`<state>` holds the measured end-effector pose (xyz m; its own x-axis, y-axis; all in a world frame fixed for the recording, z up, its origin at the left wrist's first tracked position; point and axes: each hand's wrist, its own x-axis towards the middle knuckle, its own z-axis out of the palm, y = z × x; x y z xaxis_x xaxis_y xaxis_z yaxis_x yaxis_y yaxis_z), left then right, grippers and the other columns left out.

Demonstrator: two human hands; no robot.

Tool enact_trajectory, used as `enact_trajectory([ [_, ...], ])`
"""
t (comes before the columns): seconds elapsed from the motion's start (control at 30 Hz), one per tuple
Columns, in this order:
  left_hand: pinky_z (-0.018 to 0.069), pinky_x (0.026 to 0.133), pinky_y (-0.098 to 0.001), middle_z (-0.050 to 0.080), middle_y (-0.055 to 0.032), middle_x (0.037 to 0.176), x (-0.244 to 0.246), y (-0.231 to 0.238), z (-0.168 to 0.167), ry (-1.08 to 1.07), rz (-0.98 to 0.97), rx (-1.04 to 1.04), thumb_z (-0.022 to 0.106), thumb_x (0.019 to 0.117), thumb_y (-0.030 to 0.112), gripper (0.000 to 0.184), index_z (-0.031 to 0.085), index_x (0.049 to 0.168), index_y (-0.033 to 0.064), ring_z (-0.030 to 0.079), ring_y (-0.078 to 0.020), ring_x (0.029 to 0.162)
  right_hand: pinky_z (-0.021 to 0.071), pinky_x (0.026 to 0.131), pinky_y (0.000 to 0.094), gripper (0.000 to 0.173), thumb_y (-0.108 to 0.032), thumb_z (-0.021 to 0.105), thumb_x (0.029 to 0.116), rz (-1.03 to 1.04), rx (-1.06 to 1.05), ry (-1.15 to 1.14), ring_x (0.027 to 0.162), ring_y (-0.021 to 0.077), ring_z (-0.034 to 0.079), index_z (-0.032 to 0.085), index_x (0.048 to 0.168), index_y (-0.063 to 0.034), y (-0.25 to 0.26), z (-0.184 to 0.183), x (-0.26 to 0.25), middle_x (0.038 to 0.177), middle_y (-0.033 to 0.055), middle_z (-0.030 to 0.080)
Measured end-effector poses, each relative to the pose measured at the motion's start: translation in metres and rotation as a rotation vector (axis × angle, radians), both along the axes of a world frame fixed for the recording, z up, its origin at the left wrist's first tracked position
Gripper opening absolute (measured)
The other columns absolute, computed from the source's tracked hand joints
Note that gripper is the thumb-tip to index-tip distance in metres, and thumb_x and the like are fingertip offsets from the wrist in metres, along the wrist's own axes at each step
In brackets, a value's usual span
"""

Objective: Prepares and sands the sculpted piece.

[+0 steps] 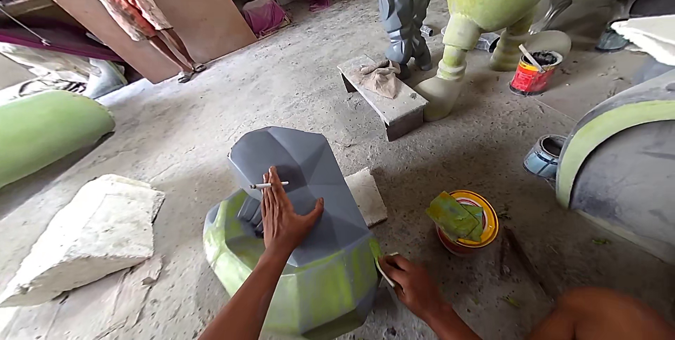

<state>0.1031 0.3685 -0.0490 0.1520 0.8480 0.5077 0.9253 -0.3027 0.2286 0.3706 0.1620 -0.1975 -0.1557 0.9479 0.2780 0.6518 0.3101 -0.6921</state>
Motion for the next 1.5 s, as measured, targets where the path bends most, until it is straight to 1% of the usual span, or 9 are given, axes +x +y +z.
enact_trajectory([
  [0.17, 0.0182, 0.127, -0.0511, 0.015, -0.0121, 0.172, 0.0, -0.002, 0.001, -0.006, 0.012, -0.006, 0.063, 0.0735, 0.08, 0.13, 0.004, 0.166, 0.0103, 0.015, -0.0272, 0.159, 0.0616, 0.086, 0.04, 0.049, -0.016, 0.067, 0.0888, 0.068, -0.021, -0.121, 0.106, 0.0193, 0.071, 0.067, 0.135, -0.0305, -0.021, -0.016, 0.02, 0.122, 0.0041, 0.071],
  [0.3, 0.0173, 0.128, -0.05, 0.014, -0.0106, 0.172, 0.002, 0.0, 0.001, 0.004, 0.021, 0.001, 0.061, 0.0731, 0.081, 0.13, 0.004, 0.166, 0.0105, 0.013, -0.0262, 0.159, 0.0629, 0.076, 0.0391, 0.043, -0.017, 0.058, 0.0949, -0.104, 0.015, 0.08, 0.092, 0.0153, 0.072, 0.068, 0.136, -0.0256, -0.004, 0.009, 0.015, 0.115, 0.0028, 0.073],
  [0.4, 0.0168, 0.128, -0.0494, 0.016, -0.0109, 0.172, 0.001, -0.003, 0.001, 0.002, 0.019, -0.011, 0.062, 0.074, 0.08, 0.13, 0.006, 0.166, 0.0085, 0.015, -0.0263, 0.159, 0.0622, 0.085, 0.036, 0.039, -0.017, 0.054, 0.0999, -0.102, 0.006, 0.129, 0.105, 0.0122, 0.07, 0.068, 0.135, -0.0243, 0.024, 0.051, -0.001, 0.126, 0.0002, 0.069],
  [0.53, 0.0169, 0.128, -0.0491, 0.016, -0.0116, 0.172, 0.002, -0.002, 0.002, -0.002, 0.017, -0.01, 0.063, 0.0735, 0.08, 0.13, 0.006, 0.166, 0.0087, 0.015, -0.0262, 0.159, 0.0573, 0.097, 0.0326, 0.036, -0.018, 0.053, 0.1005, -0.025, -0.052, 0.091, 0.118, 0.0088, 0.065, 0.07, 0.131, -0.0262, 0.049, 0.075, -0.016, 0.13, -0.0023, 0.067],
  [1.0, 0.0152, 0.128, -0.0483, 0.014, -0.0114, 0.172, 0.007, -0.005, 0.008, -0.034, 0.022, -0.028, 0.063, 0.075, 0.078, 0.128, 0.005, 0.166, 0.0097, 0.013, -0.0256, 0.159, 0.0566, 0.096, 0.0326, 0.034, -0.014, 0.055, 0.0987, 0.227, 0.038, 0.046, 0.115, 0.0134, 0.065, 0.071, 0.127, -0.0212, -0.001, 0.065, -0.023, 0.125, -0.0002, 0.069],
  [1.17, 0.0169, 0.128, -0.0504, 0.015, -0.0126, 0.172, 0.007, -0.006, 0.009, -0.036, 0.017, -0.03, 0.062, 0.0751, 0.08, 0.128, 0.006, 0.166, 0.0099, 0.014, -0.0272, 0.159, 0.0566, 0.097, 0.0334, 0.039, -0.012, 0.058, 0.0949, 0.22, 0.095, 0.027, 0.117, 0.0142, 0.065, 0.07, 0.131, -0.0214, -0.029, 0.047, -0.025, 0.127, 0.0001, 0.069],
  [1.27, 0.017, 0.128, -0.0502, 0.015, -0.0115, 0.172, 0.004, -0.005, 0.006, -0.03, 0.007, -0.019, 0.063, 0.0752, 0.079, 0.128, 0.005, 0.166, 0.0111, 0.015, -0.0267, 0.159, 0.0563, 0.097, 0.0331, 0.035, -0.017, 0.056, 0.0972, 0.24, 0.087, 0.027, 0.116, 0.0133, 0.065, 0.07, 0.129, -0.0223, -0.031, 0.04, -0.02, 0.126, -0.0006, 0.069],
  [1.4, 0.0174, 0.127, -0.0515, 0.014, -0.0103, 0.173, 0.002, -0.004, 0.004, -0.014, 0.009, -0.031, 0.062, 0.0746, 0.08, 0.129, 0.003, 0.166, 0.0116, 0.015, -0.026, 0.159, 0.0581, 0.096, 0.0354, 0.031, -0.02, 0.055, 0.0983, 0.062, -0.011, 0.208, 0.113, 0.0099, 0.067, 0.074, 0.122, -0.0233, -0.013, 0.037, -0.004, 0.122, -0.0024, 0.071],
  [1.5, 0.0178, 0.127, -0.0513, 0.014, -0.0104, 0.172, 0.002, -0.005, 0.004, -0.021, 0.016, -0.042, 0.061, 0.0739, 0.081, 0.129, 0.003, 0.166, 0.0121, 0.016, -0.0266, 0.159, 0.059, 0.094, 0.0317, 0.034, -0.02, 0.052, 0.1003, -0.08, -0.038, 0.277, 0.112, 0.0064, 0.066, 0.073, 0.126, -0.023, 0.01, 0.031, 0.0, 0.124, -0.0027, 0.07],
])
